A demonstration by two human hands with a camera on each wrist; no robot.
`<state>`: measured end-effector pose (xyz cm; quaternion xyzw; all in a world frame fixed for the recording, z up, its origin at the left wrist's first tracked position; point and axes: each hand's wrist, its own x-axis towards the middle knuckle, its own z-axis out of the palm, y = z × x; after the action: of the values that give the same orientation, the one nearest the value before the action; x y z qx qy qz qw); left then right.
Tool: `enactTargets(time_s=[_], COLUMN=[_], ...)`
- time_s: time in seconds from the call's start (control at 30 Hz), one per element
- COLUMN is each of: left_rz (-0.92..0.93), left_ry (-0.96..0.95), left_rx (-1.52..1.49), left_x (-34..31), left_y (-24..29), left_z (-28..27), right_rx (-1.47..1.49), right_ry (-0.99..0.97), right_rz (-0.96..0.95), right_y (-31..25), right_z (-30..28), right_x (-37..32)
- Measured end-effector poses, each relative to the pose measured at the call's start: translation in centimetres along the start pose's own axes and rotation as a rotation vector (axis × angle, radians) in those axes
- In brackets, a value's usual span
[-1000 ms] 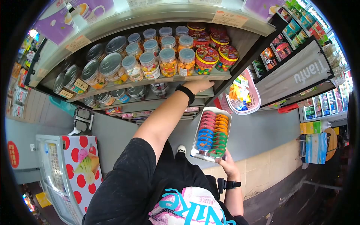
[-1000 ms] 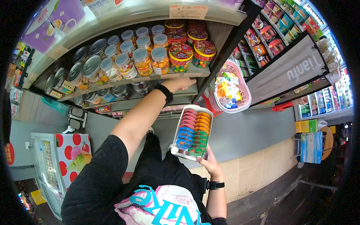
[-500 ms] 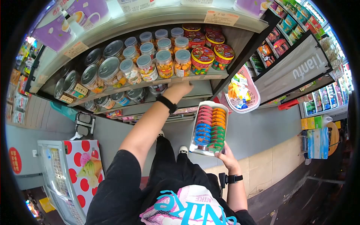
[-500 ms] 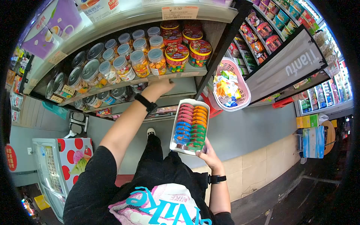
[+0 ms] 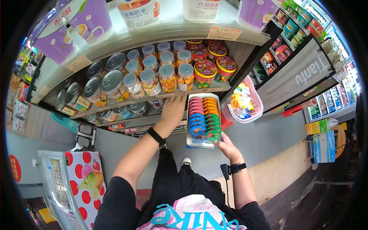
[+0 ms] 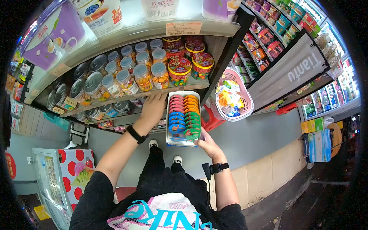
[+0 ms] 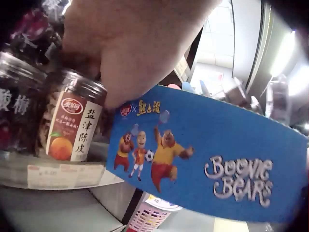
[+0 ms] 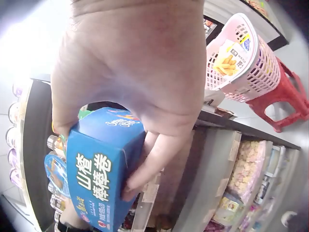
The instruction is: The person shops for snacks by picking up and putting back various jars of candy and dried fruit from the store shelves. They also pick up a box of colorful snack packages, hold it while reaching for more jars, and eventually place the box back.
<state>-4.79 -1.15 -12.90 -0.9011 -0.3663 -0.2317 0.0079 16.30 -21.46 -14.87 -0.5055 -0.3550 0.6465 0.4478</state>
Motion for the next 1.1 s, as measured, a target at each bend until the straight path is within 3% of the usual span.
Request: enactTargets(time_s=[0.07,0.17,0.27,0.33,0.47,0.77,0.83,1.1], left_rz=[-0.007,0.032,-0.094,-0.345,-0.497,-0.847,-0.952,-0.974], left_ry=[-0.034,0.086,0.111,-0.185,-0.393,-0.405,-0.378,-0.326], left_rx=[-0.099,-0.303,-0.441,-0.722,-0.796,-1.444,-1.542,-1.841], left_x=[-1.3,-4.1,-7.6,-9.4,-9.3,-5.9,-5.1,-4.9], left_y=[0.8,1.9,2.9,3.4,4.3,3.6,3.7,4.0], left_z=[-2.0,-3.9,-4.2,-4.2,-3.5,-0.2,-0.2,3.3], right_rx=[0.063,0.088,0.067,0.071,0.112,0.383,0.497,0.329], right_ry=[0.011,0.016,0.028,0.034,0.043,0.119,0.171,0.363], right_rz=[-0.023,-0.018,-0.01,-0.024,-0.04,-0.023,-0.111,-0.125], right_y=[-0.3,-0.8,-1.1,-1.3,-0.5,-2.2,-2.1,-0.5], right_z=[0.2,0.4,0.4,0.5,-0.1,0.1,0.6,1.0], right_x=[-0.1,-0.3,-0.2,0.4,2.6,6.3,6.5,4.9])
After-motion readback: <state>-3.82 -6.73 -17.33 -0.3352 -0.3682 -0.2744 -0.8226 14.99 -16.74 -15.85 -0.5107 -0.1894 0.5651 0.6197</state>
